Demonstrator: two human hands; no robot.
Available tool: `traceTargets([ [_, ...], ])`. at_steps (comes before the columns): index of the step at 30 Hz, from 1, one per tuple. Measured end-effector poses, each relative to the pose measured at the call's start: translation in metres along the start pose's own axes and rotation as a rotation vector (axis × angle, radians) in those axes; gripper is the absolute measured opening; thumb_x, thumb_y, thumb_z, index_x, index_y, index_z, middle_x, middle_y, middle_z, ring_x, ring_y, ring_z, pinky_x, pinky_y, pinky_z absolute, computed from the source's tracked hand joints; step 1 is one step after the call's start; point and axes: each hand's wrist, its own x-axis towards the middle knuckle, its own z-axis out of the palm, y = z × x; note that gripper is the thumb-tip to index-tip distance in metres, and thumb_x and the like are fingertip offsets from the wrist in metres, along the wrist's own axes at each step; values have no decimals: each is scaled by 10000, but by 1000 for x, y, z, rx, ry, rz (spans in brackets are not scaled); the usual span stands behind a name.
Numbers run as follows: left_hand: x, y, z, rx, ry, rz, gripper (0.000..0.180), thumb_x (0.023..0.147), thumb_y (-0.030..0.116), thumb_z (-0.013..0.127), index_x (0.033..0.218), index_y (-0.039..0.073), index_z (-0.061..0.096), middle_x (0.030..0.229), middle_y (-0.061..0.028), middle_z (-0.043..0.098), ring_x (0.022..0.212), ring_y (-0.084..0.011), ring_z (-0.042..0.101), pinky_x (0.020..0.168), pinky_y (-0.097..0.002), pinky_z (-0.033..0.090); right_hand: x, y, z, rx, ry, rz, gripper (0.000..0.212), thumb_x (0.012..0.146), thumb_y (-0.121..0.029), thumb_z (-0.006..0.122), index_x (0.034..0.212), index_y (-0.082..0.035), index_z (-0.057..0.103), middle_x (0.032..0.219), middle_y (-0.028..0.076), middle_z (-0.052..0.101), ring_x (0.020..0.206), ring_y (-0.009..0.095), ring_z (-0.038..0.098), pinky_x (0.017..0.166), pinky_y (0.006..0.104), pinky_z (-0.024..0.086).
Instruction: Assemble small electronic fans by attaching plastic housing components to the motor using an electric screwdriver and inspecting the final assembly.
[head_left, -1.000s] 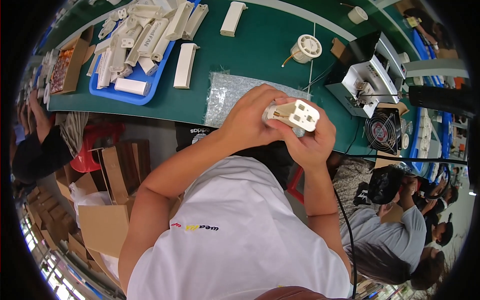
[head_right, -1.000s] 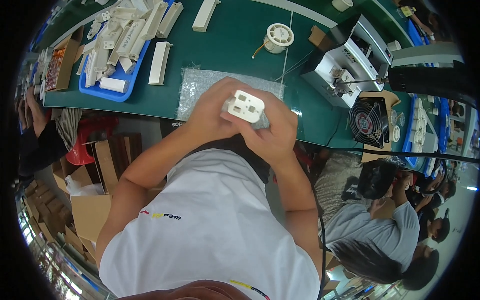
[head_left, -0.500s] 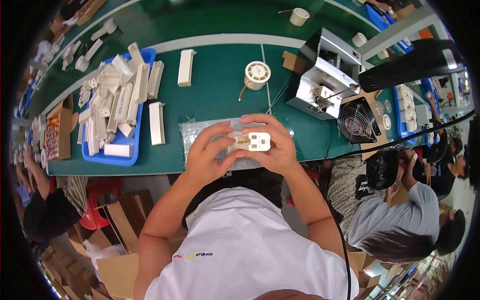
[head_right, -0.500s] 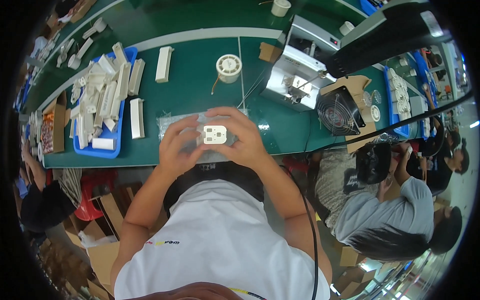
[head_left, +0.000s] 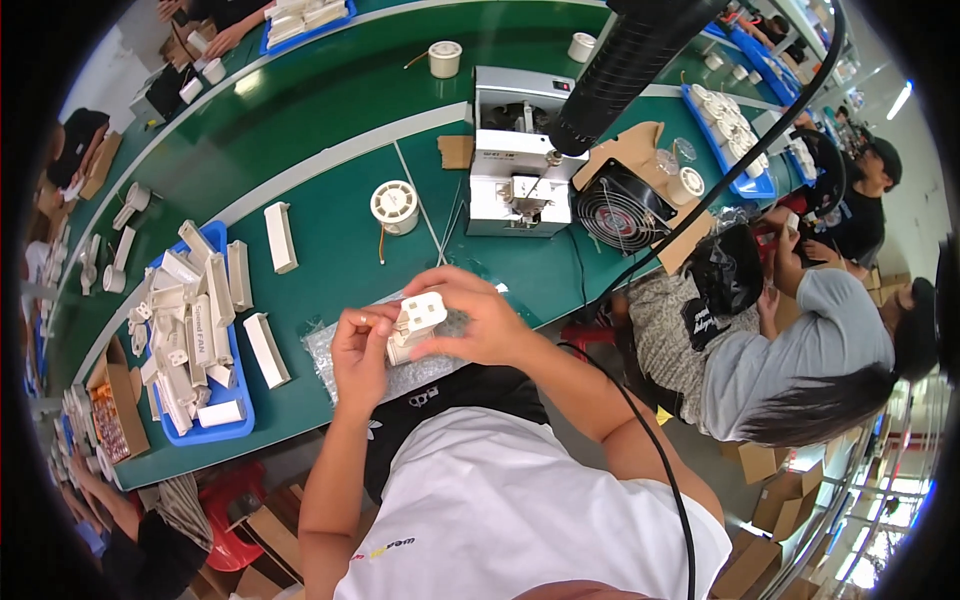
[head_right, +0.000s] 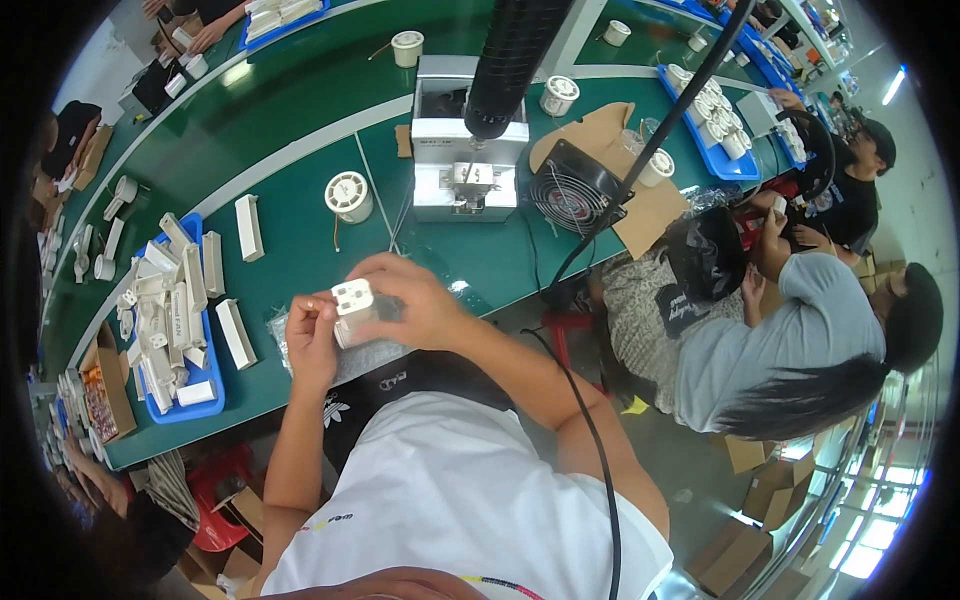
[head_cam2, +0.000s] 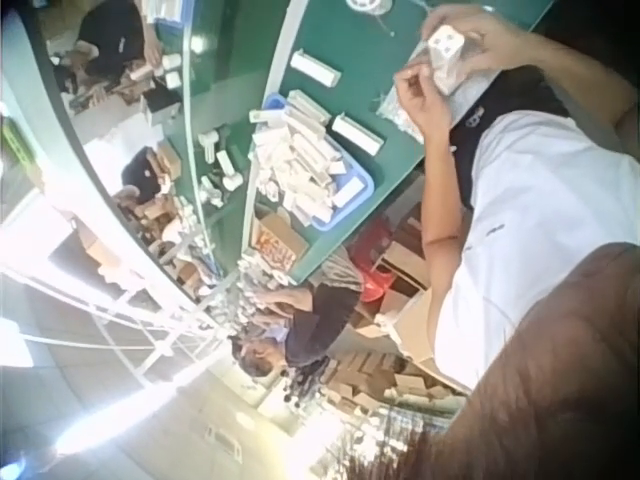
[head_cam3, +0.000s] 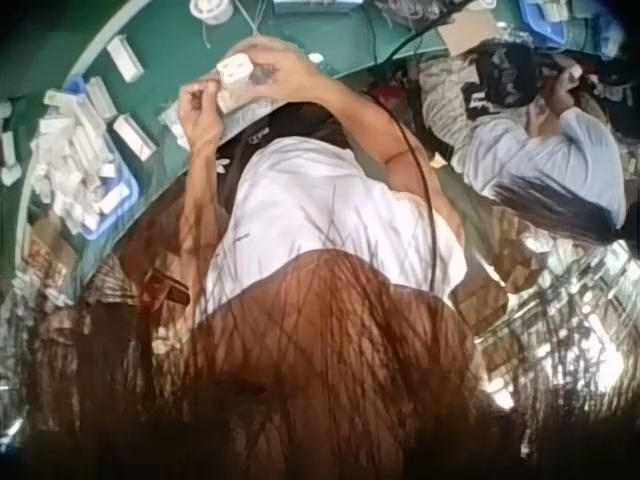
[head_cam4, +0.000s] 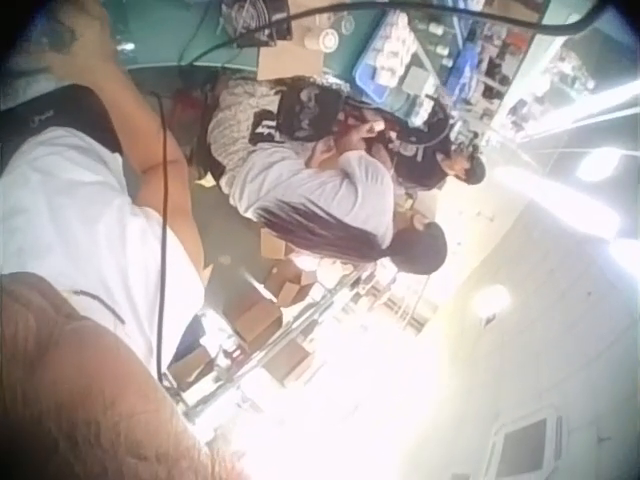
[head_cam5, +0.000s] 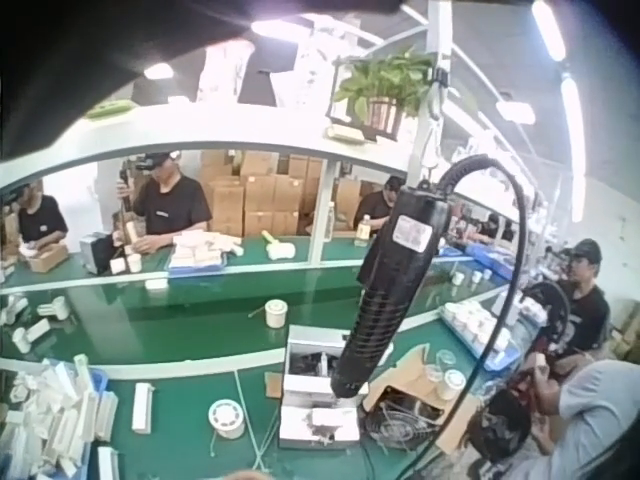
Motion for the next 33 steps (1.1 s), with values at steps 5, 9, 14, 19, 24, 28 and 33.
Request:
traceTargets([
  [5,4,4,26,239,201,149,89,1031,96,504,979,43,454,1019,-120,670,864,-115,574,815,-256,469,39,-42,-93,-347,808,-298,898,618,-165,895,1364,-21,416,1221,106,535,1018,215,567,820,311,480],
  [9,7,1,29,431,153,160,118,1041,116,460,972,19,449,968,-140,690,928,-165,618,825,-292,491,132,-80,-130,-309,856,-276,506,802,-131,830,1181,20,530,1004,75,651,837,138,622,770,243,492],
  [14,12,7,33,573,156,241,190,1056,162,422,947,10,459,994,-161,705,1025,-272,674,893,-368,505,103,-110,-117,-64,748,-590,384,943,-123,623,1242,11,424,925,153,639,696,191,634,616,347,551],
  [19,6,2,24,497,139,193,212,1063,185,408,949,12,453,977,-168,711,997,-270,683,891,-364,504,129,-103,-129,-261,766,-581,297,1019,-283,545,1144,-53,404,811,116,623,548,187,604,490,347,544],
  [24,6,1,24,491,143,261,201,1061,174,407,948,14,452,954,-166,712,970,-277,686,889,-374,510,155,-80,-113,-207,731,-559,310,1025,-169,545,1280,-17,456,757,29,555,545,85,535,487,215,471],
  [28,7,-1,27,482,146,295,162,1053,128,393,953,12,443,952,-163,717,964,-288,697,862,-373,527,132,-76,-116,-51,656,-268,234,1027,-256,516,1066,-37,441,794,124,620,533,192,587,466,334,507],
  [33,10,-7,26,463,171,279,147,1051,117,387,958,18,444,940,-154,724,929,-281,710,822,-353,545,104,-101,-88,726,145,-179,751,796,-677,628,1106,-9,478,924,106,542,615,155,486,548,321,423],
])
